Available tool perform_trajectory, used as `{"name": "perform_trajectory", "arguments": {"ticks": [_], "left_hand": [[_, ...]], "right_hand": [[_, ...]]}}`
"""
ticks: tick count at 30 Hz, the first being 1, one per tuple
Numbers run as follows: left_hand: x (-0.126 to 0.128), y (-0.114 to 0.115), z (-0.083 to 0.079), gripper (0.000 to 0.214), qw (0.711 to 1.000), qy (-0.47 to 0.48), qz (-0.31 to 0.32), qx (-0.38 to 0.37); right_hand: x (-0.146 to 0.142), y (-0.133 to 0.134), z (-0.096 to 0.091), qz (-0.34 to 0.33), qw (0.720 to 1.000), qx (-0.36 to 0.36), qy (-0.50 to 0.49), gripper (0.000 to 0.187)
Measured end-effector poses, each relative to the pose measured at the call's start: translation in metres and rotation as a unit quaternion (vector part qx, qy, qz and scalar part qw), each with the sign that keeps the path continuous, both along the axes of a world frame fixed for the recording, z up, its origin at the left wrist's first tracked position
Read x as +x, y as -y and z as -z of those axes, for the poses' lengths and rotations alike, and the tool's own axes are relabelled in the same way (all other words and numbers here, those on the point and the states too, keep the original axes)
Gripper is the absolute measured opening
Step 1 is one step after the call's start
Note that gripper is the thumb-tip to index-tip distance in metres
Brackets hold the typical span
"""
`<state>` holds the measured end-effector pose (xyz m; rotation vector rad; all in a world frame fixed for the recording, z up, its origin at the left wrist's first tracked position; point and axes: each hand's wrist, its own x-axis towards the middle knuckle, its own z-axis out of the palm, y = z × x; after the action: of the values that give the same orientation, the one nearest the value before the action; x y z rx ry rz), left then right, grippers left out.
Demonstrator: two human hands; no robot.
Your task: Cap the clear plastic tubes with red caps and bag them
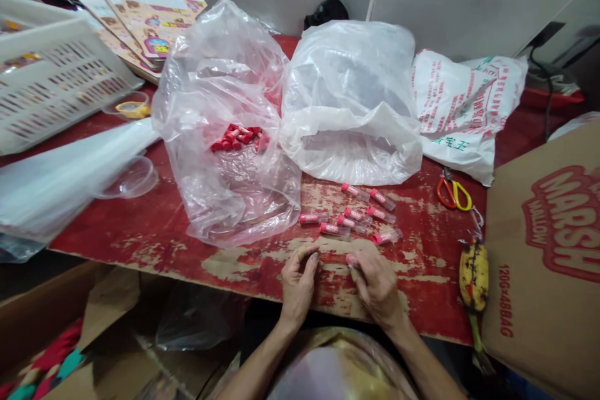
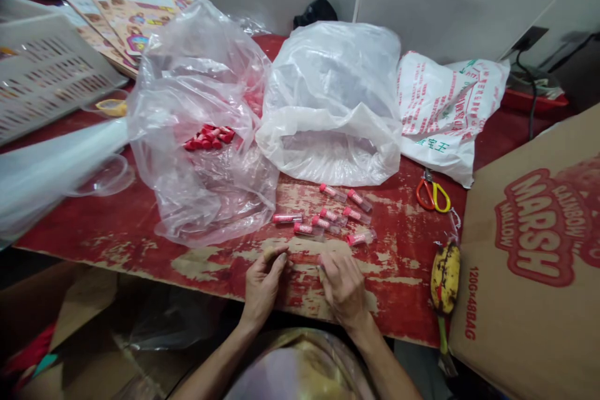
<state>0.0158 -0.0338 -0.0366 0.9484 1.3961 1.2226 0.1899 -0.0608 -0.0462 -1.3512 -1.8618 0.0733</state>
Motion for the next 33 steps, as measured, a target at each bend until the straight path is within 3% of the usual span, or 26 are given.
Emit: {"name": "perform_trajectory", "arguments": {"ticks": [3,6,8,10,14,15,17,19,21,23,25,27,30,33], "left_hand": [[0.001,0.001,-0.002,0.024,1.000,0.006,0.008,0.001],[0.002,0.001,-0.007,0.027,0.998,-0.011,0.058,0.009],[0.003,0.002,-0.011,0.029,0.992,-0.034,0.121,0.023],[0.005,0.002,-0.014,0.031,0.980,-0.062,0.182,0.053],[0.007,0.002,-0.015,0.026,0.961,-0.111,0.234,0.101],[0.006,0.002,-0.014,0.027,0.963,-0.109,0.227,0.094],[0.003,0.001,-0.012,0.035,0.977,-0.072,0.192,0.055],[0.000,0.000,-0.011,0.046,0.989,-0.011,0.148,0.004],[-0.002,-0.001,-0.011,0.050,0.991,0.048,0.122,-0.034],[-0.002,-0.002,-0.012,0.045,0.989,0.089,0.111,-0.043],[-0.001,-0.001,-0.013,0.036,0.988,0.112,0.105,-0.028],[0.000,0.000,-0.012,0.028,0.988,0.118,0.102,-0.009],[0.002,0.001,-0.009,0.021,0.989,0.116,0.094,0.012],[0.003,0.002,-0.006,0.025,0.989,0.129,0.068,0.031]], "right_hand": [[-0.002,-0.002,-0.003,0.025,0.990,-0.107,-0.094,0.035],[-0.006,-0.003,-0.013,0.088,0.930,-0.237,-0.268,0.046],[-0.011,-0.002,-0.020,0.091,0.894,-0.278,-0.340,0.051],[-0.015,0.001,-0.024,0.075,0.891,-0.283,-0.348,0.047],[-0.011,0.007,-0.025,0.009,0.928,-0.282,-0.244,0.039],[-0.006,0.006,-0.025,0.026,0.939,-0.270,-0.212,0.039],[0.011,-0.001,-0.025,0.131,0.952,-0.232,-0.150,0.041],[0.030,-0.014,-0.027,0.266,0.936,-0.217,-0.081,0.045],[0.046,-0.029,-0.028,0.343,0.902,-0.261,-0.003,0.050],[0.054,-0.043,-0.029,0.369,0.871,-0.318,0.066,0.053],[0.055,-0.052,-0.028,0.366,0.858,-0.345,0.103,0.049],[0.052,-0.056,-0.026,0.328,0.877,-0.337,0.099,0.039],[0.046,-0.049,-0.023,0.255,0.924,-0.283,0.016,0.028],[0.038,-0.032,-0.021,0.216,0.952,-0.200,-0.085,0.033]]}}
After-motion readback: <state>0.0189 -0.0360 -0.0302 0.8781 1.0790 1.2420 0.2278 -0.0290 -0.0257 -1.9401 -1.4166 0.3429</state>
